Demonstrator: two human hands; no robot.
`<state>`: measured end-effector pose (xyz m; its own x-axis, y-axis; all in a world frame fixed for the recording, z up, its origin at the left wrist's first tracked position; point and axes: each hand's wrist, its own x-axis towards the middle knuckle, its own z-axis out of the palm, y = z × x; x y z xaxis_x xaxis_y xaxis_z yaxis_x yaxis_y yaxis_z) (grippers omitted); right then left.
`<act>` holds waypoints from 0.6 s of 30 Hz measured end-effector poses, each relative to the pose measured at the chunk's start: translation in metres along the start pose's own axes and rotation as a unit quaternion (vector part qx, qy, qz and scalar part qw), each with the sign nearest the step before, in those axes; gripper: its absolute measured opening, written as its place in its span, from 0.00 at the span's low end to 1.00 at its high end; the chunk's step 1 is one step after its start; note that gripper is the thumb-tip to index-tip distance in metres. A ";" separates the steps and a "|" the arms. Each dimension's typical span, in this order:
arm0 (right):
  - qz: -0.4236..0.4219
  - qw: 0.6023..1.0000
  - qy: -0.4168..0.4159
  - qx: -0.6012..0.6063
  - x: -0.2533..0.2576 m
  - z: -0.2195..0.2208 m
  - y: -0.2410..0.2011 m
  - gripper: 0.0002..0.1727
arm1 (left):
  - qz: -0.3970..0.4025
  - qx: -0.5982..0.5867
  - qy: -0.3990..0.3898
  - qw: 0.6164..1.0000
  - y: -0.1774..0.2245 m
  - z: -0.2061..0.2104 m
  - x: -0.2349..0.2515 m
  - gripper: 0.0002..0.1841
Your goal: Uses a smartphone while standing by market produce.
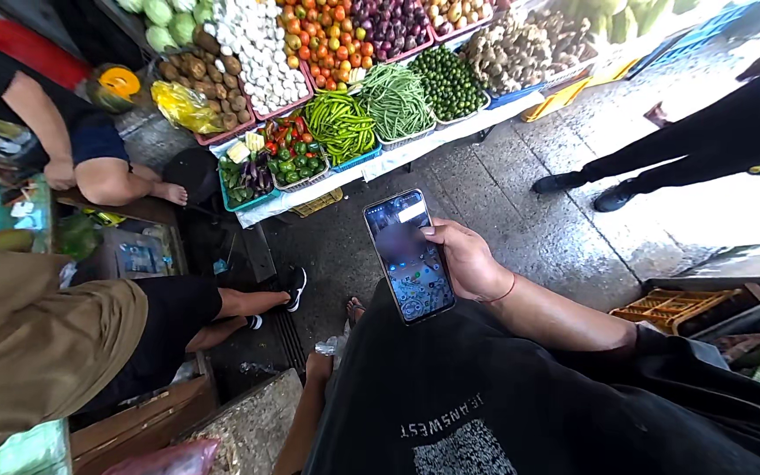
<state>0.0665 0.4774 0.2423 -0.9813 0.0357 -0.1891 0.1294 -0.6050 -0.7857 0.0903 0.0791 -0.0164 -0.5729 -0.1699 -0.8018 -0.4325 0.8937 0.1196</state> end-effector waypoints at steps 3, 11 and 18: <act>0.011 1.000 -0.008 0.022 -0.001 -0.003 0.002 0.25 | -0.002 0.015 0.001 1.000 -0.003 0.003 0.004 0.23; 0.021 0.999 -0.001 0.026 0.000 -0.003 0.002 0.27 | 0.009 0.018 0.001 1.000 0.003 0.000 -0.002 0.23; 0.012 0.999 -0.021 0.023 0.001 -0.003 0.003 0.27 | 0.008 0.031 -0.005 0.999 -0.003 0.003 0.003 0.23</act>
<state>0.0667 0.4783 0.2377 -0.9832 -0.0127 -0.1819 0.1476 -0.6412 -0.7530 0.0921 0.0773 -0.0213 -0.5715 -0.1521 -0.8064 -0.3798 0.9201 0.0956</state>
